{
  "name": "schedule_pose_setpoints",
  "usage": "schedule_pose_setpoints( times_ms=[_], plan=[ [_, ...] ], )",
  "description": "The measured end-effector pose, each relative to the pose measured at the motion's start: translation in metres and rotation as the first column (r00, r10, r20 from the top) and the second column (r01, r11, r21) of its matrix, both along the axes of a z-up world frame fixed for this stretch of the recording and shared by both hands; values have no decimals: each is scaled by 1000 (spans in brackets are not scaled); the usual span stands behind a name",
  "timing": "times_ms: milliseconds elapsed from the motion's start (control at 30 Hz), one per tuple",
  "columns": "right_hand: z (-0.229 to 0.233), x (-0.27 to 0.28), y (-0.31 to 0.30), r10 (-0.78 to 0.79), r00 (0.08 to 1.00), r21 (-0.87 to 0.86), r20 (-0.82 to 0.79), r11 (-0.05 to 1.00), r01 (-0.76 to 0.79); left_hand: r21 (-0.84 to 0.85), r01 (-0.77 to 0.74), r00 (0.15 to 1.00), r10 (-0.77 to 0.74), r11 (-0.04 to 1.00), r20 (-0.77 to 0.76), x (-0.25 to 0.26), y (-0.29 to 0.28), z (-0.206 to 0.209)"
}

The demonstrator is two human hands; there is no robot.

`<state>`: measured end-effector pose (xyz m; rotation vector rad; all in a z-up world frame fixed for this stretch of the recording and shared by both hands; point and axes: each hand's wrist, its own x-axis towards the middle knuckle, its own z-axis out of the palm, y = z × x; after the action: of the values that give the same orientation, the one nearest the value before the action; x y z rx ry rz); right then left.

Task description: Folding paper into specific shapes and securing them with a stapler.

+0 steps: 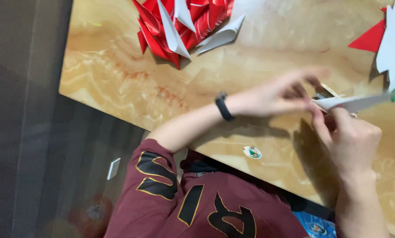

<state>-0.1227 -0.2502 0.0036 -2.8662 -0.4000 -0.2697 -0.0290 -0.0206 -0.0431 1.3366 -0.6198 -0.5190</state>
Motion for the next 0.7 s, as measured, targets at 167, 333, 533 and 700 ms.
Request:
schedule_pose_setpoints(
  times_ms=[167, 333, 533, 700],
  plan=[
    [8, 2, 6, 13, 995, 35, -96, 999, -10, 120, -86, 949, 44, 989, 313, -10, -1, 25],
    [37, 9, 16, 92, 934, 283, -344, 959, 10, 216, -197, 876, 73, 956, 477, -22, 8, 41],
    [47, -1, 18, 218, 889, 405, -403, 914, -40, 198, -338, 873, 228, 920, 431, -40, 67, 57],
    [46, -2, 18, 235, 943, 296, -235, 941, -161, 49, -839, 544, 838, 542, 49, -23, 159, 39]
  ],
)
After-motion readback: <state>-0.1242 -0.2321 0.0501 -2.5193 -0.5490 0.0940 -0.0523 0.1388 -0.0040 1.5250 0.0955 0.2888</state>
